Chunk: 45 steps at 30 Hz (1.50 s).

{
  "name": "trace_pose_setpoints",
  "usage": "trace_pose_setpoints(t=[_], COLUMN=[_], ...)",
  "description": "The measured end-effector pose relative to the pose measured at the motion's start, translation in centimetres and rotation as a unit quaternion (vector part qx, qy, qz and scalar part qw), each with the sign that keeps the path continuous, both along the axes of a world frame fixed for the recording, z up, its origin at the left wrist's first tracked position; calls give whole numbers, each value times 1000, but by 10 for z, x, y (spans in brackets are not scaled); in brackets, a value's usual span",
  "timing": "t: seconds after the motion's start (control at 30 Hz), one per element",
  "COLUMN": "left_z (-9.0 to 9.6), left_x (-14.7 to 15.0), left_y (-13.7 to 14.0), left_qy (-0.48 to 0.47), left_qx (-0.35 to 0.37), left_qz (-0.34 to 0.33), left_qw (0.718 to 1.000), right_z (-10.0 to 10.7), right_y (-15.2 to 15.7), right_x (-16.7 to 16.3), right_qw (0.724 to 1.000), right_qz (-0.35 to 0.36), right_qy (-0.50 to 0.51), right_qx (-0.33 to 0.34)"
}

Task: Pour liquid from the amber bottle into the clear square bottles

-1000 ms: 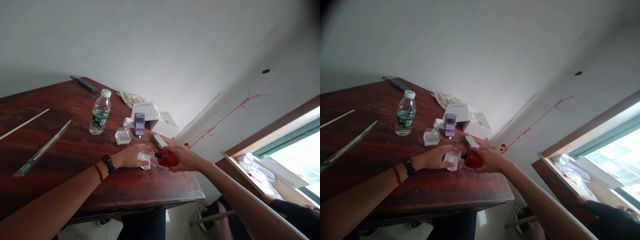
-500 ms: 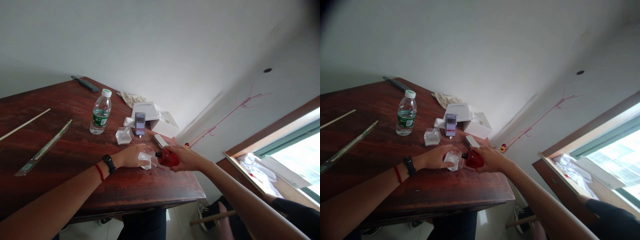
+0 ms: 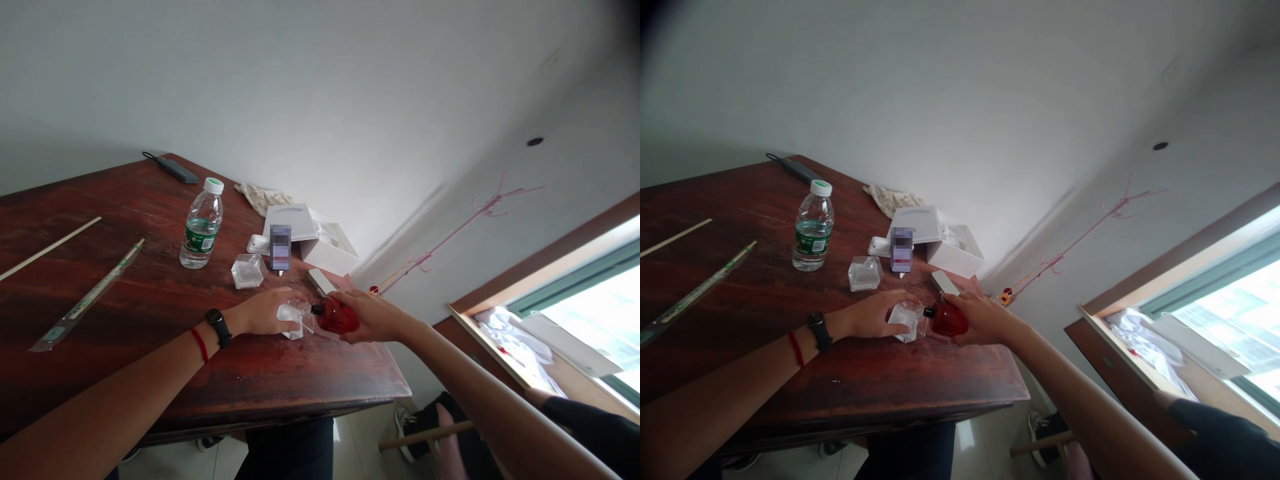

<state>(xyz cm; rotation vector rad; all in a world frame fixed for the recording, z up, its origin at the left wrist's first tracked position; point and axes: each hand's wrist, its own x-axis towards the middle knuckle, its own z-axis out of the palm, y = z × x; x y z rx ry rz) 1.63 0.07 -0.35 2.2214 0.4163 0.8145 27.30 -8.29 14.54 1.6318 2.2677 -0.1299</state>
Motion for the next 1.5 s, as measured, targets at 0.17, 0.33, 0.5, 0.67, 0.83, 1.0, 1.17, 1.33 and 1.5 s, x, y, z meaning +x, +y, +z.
trace_pose_setpoints(t=[0.17, 0.33, 0.5, 0.67, 0.83, 1.0, 1.17, 1.33, 1.5], left_z=[-1, -1, -3, -5, -4, -3, -3, -4, -1], left_x=[1, 1, 2, 3, 2, 2, 2, 2, 2], left_y=[1, 1, 2, 2, 2, 2, 2, 2, 1], left_qy=[-1, 1, -4, -7, 0, 2, -6, -7, -6], left_qx=[1, 5, 8, 15, 12, 7, 9, 9, 4], left_qz=[2, 4, 8, 10, 10, 10, 5, 7, 3], left_qw=[1000, 1000, 1000, 1000, 1000, 1000, 1000, 1000, 1000], right_z=[2, 1, 0, 0, 1, 2, 4, 4, 5], right_y=[-1, -1, 0, 0, 0, 0, -1, -1, 0], right_x=[-3, -1, 1, 1, 0, -2, -4, -6, -6], right_qw=[1000, 1000, 1000, 1000, 1000, 1000, 1000, 1000, 1000], right_qz=[-1, 1, 8, 7, 7, 4, 0, -5, -4], right_qy=[1, 5, 7, 10, 14, 13, 9, 6, 0], right_qx=[-3, 7, 12, 12, 6, 6, 2, -2, -4])
